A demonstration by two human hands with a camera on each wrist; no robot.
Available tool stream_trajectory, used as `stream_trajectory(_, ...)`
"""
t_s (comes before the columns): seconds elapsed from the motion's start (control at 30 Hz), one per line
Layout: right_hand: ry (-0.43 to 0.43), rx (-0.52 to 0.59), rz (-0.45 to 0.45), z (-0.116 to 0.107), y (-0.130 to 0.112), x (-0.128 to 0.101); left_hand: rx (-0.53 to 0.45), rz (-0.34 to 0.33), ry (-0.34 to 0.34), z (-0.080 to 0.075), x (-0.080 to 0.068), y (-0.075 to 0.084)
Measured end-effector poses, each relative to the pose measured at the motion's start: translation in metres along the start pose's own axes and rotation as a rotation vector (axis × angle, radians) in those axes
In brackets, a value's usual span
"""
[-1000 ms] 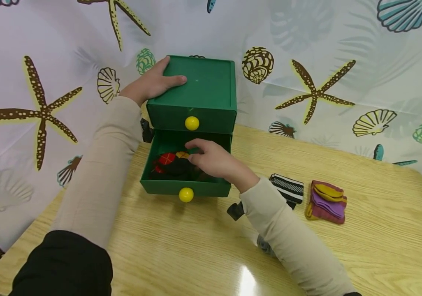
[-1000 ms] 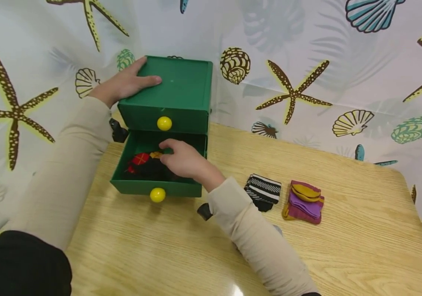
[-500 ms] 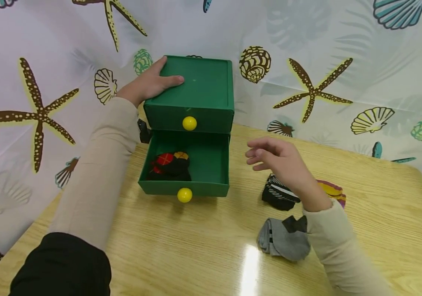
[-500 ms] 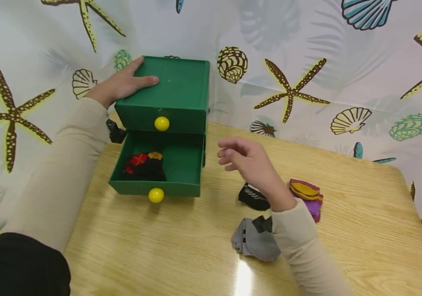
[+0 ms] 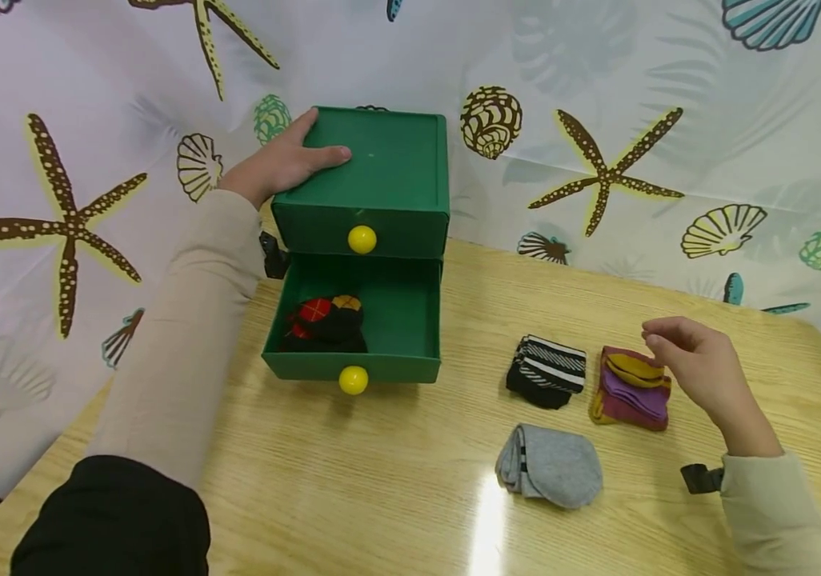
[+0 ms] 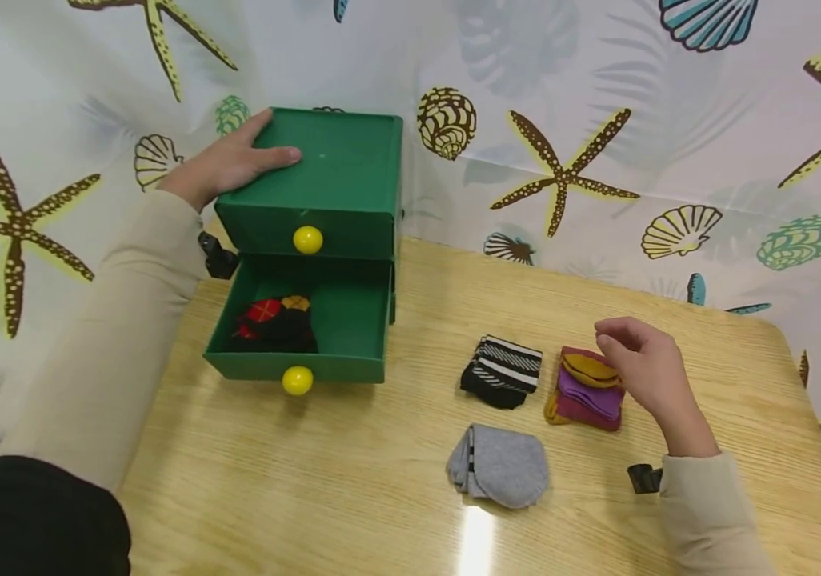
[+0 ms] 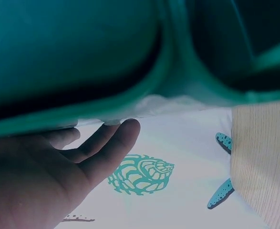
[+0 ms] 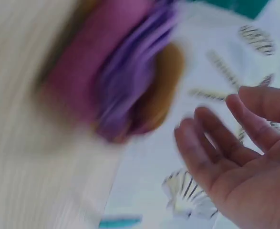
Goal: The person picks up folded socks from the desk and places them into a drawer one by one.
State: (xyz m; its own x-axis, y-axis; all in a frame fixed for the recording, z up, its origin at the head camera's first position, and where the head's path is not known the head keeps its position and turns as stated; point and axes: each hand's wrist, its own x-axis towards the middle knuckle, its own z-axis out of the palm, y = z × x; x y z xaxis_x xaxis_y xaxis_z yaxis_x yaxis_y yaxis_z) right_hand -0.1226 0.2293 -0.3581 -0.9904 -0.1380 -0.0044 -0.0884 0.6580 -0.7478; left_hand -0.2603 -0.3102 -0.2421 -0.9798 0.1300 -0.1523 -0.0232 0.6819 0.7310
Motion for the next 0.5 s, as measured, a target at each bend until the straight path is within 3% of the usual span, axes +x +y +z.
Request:
stream_trajectory(0.13,-0.058,-0.186,0.029,-0.002,0.022,0.0,0.008,-0.007,0.01,-0.002,-0.001,0.0)
stream_trajectory(0.3,-0.192,-0.214,0.007,0.002,0.04,0.001,0.015,0.006,0.015,-0.002,0.001,0.0)
stream_trajectory(0.5,-0.18,-0.233,0.018,0.005,0.048,-0.005,0.018,-0.005,0.008,-0.001,0.004,0.0)
